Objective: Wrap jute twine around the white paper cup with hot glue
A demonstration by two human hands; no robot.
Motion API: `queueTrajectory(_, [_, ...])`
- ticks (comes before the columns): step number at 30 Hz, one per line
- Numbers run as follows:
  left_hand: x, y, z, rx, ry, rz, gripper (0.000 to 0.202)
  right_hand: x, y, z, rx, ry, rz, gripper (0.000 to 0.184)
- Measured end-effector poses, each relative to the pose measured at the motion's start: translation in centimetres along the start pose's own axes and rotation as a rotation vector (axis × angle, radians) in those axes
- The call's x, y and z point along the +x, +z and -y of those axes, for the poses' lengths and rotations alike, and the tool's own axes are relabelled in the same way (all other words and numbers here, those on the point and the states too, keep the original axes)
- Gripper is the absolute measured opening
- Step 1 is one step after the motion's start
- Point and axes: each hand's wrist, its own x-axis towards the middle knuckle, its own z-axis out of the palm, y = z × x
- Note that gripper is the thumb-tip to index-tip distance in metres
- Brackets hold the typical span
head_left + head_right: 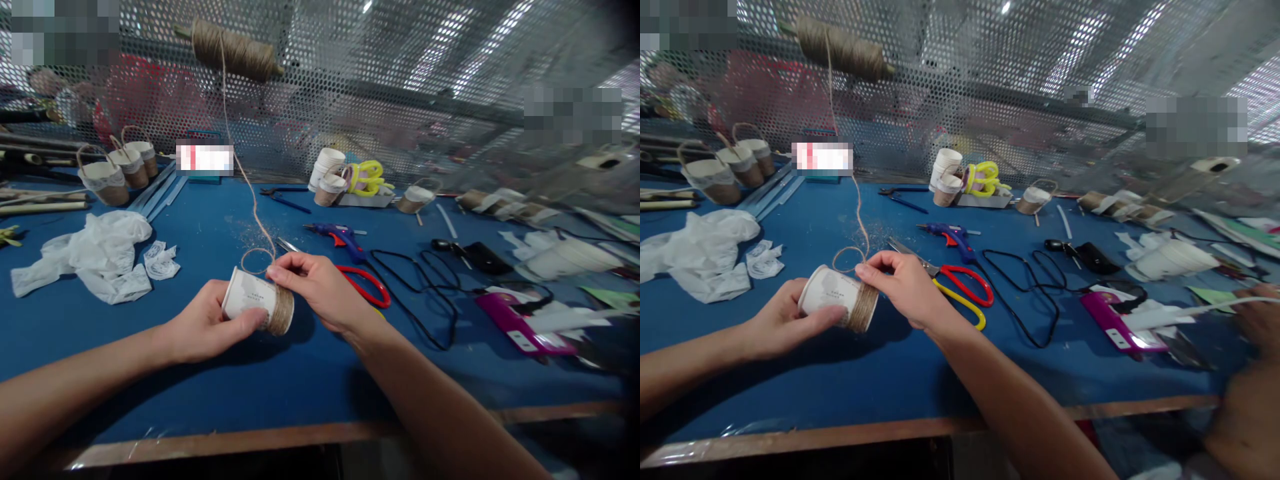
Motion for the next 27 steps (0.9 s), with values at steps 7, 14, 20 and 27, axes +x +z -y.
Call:
queueTrajectory(7, [-0.14, -0.03, -0.05, 0.096, 0.060, -0.036, 0.016, 0.23, 0.05, -0.05, 0.102, 0.045, 0.008, 0.021])
queueTrajectory(14, [-0.13, -0.02, -0.11, 0.014, 0.055, -0.049, 0.017, 0.20, 0.21, -0.09, 0.146, 0.071, 0.021, 0.021])
queueTrajectory(20, [-0.05, 0.12, 0.02, -0.118, -0.047, -0.083, 0.013, 0.22, 0.53, 0.01, 0.213, 0.132, 0.023, 0.022])
queueTrajectory(27, [0.11, -0.01, -0.13, -0.201, -0.148, -0.113, 0.013, 0.34, 0.91, 0.25, 0.257, 0.177, 0.007, 0.021])
